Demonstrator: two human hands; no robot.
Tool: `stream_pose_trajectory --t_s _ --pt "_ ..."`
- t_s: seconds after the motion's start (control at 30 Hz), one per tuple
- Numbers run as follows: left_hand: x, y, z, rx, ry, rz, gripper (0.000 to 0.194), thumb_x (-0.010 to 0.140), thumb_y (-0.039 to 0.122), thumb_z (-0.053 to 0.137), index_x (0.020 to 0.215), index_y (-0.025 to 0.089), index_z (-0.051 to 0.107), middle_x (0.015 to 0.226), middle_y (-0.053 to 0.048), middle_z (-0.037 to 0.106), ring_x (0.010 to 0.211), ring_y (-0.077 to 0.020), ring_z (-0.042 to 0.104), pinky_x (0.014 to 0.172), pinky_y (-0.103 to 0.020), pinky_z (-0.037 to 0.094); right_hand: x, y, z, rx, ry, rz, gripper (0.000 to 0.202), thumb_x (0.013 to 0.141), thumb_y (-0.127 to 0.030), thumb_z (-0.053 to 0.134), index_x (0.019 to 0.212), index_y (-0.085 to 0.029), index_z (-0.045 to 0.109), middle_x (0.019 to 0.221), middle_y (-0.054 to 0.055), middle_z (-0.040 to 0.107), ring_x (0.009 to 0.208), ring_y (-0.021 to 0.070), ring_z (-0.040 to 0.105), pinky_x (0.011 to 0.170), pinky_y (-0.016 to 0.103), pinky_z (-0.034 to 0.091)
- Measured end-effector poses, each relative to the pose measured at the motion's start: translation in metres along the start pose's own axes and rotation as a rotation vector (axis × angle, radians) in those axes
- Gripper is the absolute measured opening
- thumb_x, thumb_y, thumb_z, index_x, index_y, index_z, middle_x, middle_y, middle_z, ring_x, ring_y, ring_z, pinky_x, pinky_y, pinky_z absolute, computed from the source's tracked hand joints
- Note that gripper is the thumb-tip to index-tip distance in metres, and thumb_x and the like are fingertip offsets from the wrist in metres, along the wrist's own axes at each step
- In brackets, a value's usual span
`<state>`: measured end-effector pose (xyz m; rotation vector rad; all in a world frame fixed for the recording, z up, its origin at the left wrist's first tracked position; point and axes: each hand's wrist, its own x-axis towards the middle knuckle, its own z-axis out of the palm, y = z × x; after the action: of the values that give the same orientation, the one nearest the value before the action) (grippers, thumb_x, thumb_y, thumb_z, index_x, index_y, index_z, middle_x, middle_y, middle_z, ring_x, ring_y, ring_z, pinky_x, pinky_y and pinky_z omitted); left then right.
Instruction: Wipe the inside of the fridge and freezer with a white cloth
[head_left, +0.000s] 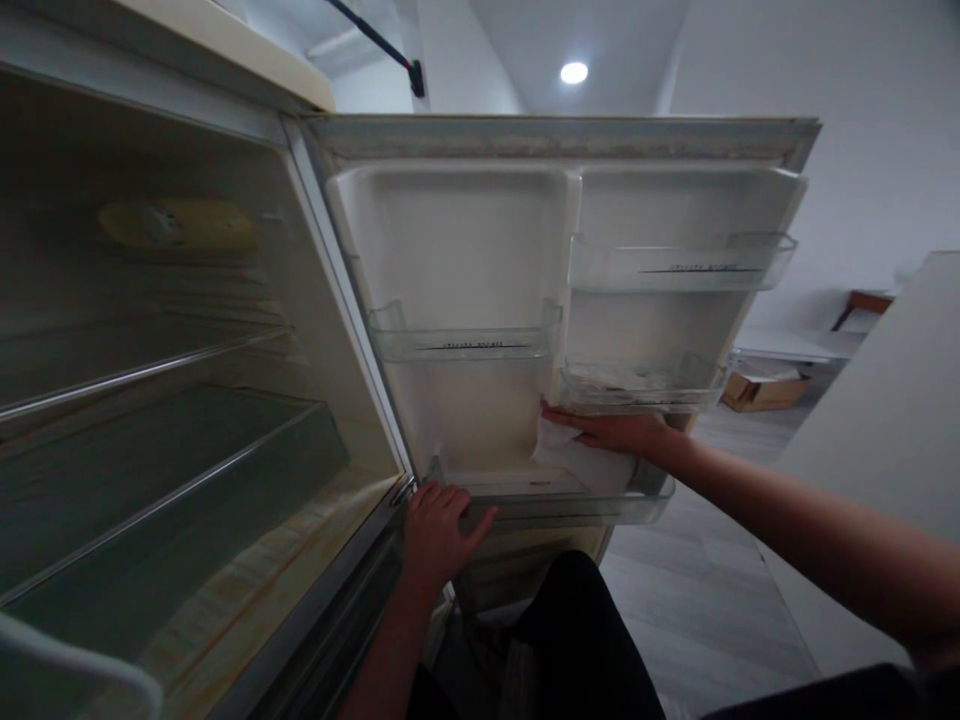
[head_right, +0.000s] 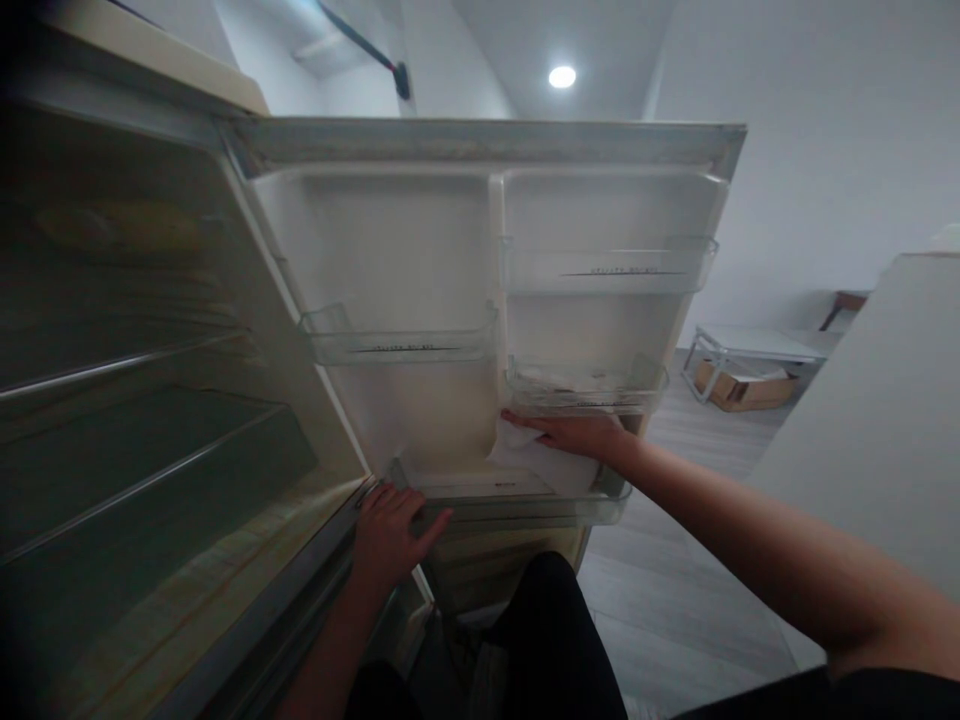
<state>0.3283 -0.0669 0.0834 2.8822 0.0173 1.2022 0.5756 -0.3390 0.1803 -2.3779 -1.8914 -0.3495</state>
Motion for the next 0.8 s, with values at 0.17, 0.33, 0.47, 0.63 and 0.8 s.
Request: stream_pose_trajectory --t_s 0.17,0.33,0.47,0.63,0.8 --pt "0.003 0.002 0.001 0.012 0.004 0.007 0.039 0.096 0.054 0.061 0.073 0.023 0.058 0.072 -0.001 0.066 0.078 -0.0231 0.063 0.092 -0.042 0.044 -0.036 0.019 -0.004 -0.247 0.042 0.222 0.057 0.094 -0.017 0.059 0.150 -0.028 0.061 0.162 0.008 0.044 0.147 0.0333 0.048 0.123 0.053 0.037" --pt "0.005 0.004 0.005 0.024 0.014 0.004 0.040 0.097 0.054 0.061 0.074 0.022 0.059 0.073 -0.001 0.066 0.077 -0.0228 0.062 0.092 -0.042 0.042 -0.044 0.026 0.002 -0.382 0.118 0.165 0.061 0.097 -0.004 0.035 0.147 -0.024 0.063 0.157 0.012 0.050 0.143 0.0271 0.053 0.121 0.052 0.037" --pt "0.006 0.005 0.009 0.040 0.036 0.013 0.039 0.097 0.054 0.062 0.075 0.022 0.059 0.073 0.000 0.065 0.077 -0.0228 0.062 0.093 -0.042 0.041 -0.034 0.031 0.013 -0.505 0.221 -0.077 0.070 0.093 -0.001 0.043 0.159 -0.025 0.047 0.157 0.008 0.052 0.143 0.0231 0.051 0.121 0.048 0.040" --pt "0.007 0.006 0.013 0.049 0.050 0.006 0.039 0.097 0.054 0.062 0.075 0.022 0.059 0.071 0.001 0.064 0.076 -0.0232 0.062 0.093 -0.043 0.040 -0.007 0.027 0.019 -0.594 0.140 -0.157 0.084 0.088 -0.014 0.061 0.166 -0.025 0.033 0.168 0.001 0.035 0.138 0.0267 0.053 0.109 0.041 0.053" --pt "0.009 0.009 0.017 0.066 0.047 -0.007 0.039 0.097 0.054 0.062 0.074 0.023 0.059 0.071 0.000 0.064 0.076 -0.0233 0.062 0.092 -0.043 0.040 0.036 0.002 0.027 -0.565 0.032 -0.178 0.094 0.091 -0.023 0.069 0.170 -0.028 0.019 0.170 0.005 0.031 0.131 0.0250 0.060 0.094 0.035 0.056"
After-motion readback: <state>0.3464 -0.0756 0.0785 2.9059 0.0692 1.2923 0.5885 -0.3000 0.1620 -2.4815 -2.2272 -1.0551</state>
